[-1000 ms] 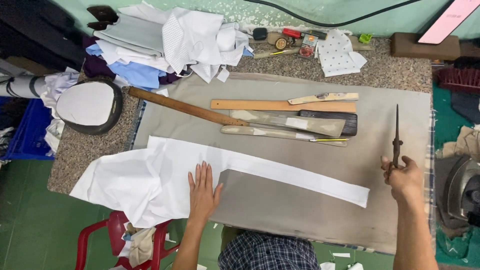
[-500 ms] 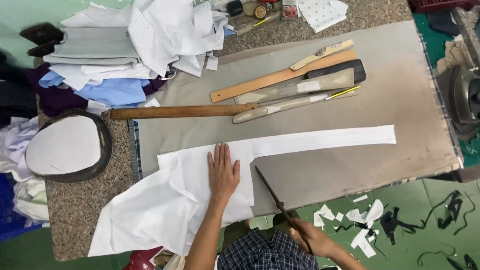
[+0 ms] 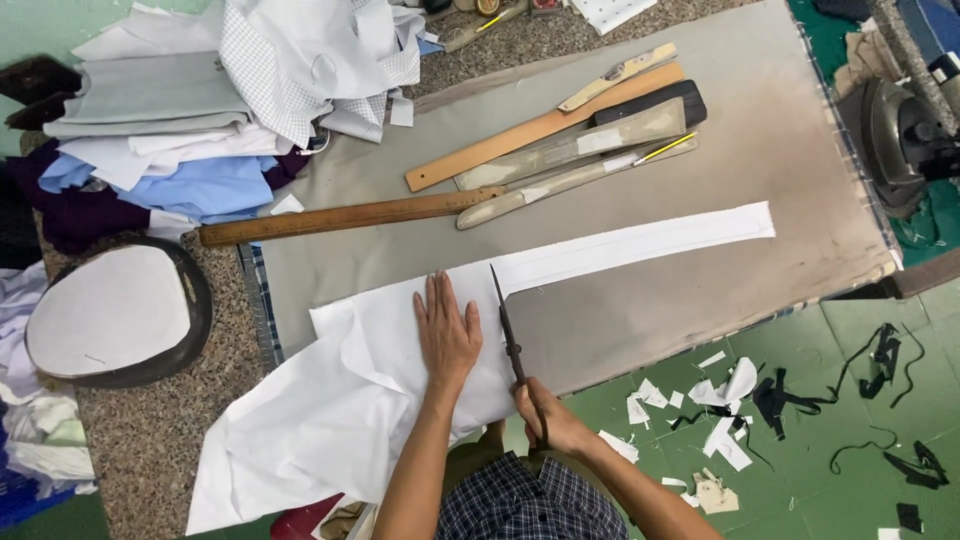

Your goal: The person marks a white fabric piece using a pencil and a wooden ruler, then cuts the fabric along the marked lines using large shears. The person handles the fabric and tools on a cluttered work table.

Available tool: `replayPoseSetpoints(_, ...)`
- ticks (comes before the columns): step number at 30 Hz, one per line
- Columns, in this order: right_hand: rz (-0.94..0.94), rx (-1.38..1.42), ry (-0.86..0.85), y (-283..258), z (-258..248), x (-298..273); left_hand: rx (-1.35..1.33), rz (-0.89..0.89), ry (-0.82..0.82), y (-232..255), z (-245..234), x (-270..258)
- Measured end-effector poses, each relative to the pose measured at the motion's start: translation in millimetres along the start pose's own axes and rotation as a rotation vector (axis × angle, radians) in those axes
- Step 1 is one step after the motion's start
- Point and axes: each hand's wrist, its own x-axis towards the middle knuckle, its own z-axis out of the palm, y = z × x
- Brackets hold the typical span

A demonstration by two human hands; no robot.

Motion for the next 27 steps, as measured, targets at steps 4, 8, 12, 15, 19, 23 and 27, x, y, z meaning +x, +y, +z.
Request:
replayPoseSetpoints(4, -0.002, -0.074, 0.061, -4.8, 3.5, 4.2, 0.003, 0.010, -0.001, -0.4, 1.6, -0.4)
replayPoseSetpoints(8, -0.080, -0.123, 0.111, 4.4, 2.6, 11.6, 0.004, 0.014, 0.016, -0.9, 2.8, -0.8)
replayPoseSetpoints(12, -0.065, -0.102, 0.097, -0.2, 1.0, 7.8, -0.012, 0.004, 0.011, 0.1, 2.3, -0.1)
replayPoseSetpoints(15, -0.069, -0.058, 0.084, -0.8, 1.4, 9.7, -0.011, 0.001, 0.007, 0.2, 2.7, -1.0)
replayPoseSetpoints(19, -0.036, -0.067, 0.095, -10.3, 4.9, 4.4, -0.001, 0.005, 0.002, 0.4, 1.5, -1.2)
replayPoseSetpoints(23, -0.120, -0.041, 0.147, 11.6, -0.5, 17.8, -0.015, -0.026, -0.051, 4.7, -3.6, 1.3)
replayPoseSetpoints(27, -0.155, 0.015, 0.200, 8.2, -3.4, 8.0, -0.034, -0.076, -0.156, 7.2, -7.4, 2.1)
